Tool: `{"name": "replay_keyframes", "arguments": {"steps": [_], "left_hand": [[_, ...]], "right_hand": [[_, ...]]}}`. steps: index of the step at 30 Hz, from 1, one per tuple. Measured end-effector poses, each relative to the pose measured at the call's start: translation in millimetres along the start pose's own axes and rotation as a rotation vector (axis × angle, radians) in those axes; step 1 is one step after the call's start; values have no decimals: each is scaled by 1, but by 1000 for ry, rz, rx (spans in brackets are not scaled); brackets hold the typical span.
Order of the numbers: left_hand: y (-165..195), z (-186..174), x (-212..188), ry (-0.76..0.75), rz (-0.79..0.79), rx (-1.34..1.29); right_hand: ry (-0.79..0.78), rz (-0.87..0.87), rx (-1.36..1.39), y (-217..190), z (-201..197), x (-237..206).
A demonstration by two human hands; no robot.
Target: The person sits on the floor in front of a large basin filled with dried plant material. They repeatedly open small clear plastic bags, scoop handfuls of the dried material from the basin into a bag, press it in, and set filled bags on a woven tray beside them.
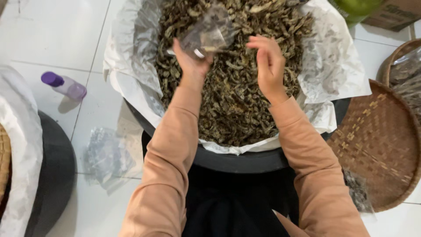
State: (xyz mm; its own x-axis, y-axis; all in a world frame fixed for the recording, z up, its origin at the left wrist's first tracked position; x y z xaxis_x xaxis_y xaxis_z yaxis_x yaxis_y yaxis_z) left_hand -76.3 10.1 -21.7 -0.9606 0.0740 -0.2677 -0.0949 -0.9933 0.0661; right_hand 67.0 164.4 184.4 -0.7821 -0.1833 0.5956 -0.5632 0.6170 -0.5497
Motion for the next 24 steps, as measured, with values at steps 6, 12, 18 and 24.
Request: {"name": "replay_keyframes", "arguments": {"steps": [6, 12, 18, 24], "left_hand": [[136, 57, 41, -49, 100, -118], [121, 17, -8, 94, 149, -96], [109, 22, 49, 43, 54, -84], [123, 29, 55, 82, 54, -74]], "right_hand": [[-1018, -307, -517, -6, 219, -21], [-1330, -579, -673, -1, 274, -120], [-999, -409, -533, 62, 233, -27], [-995, -323, -510, 40, 199, -21]]}}
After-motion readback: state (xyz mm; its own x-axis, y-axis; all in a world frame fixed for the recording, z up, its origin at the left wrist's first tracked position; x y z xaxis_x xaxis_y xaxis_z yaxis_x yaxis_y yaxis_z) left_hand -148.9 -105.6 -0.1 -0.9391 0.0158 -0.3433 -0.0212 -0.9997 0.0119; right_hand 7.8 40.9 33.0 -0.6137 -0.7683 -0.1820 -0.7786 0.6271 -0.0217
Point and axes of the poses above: each hand's wrist, its own x-axis towards the middle knuckle, its own z-axis out of the palm, y = z × x, the point moved 8 cm from there along x, towards the middle knuckle, and after that the axes turned 3 degrees about z, right-handed, at the moved point
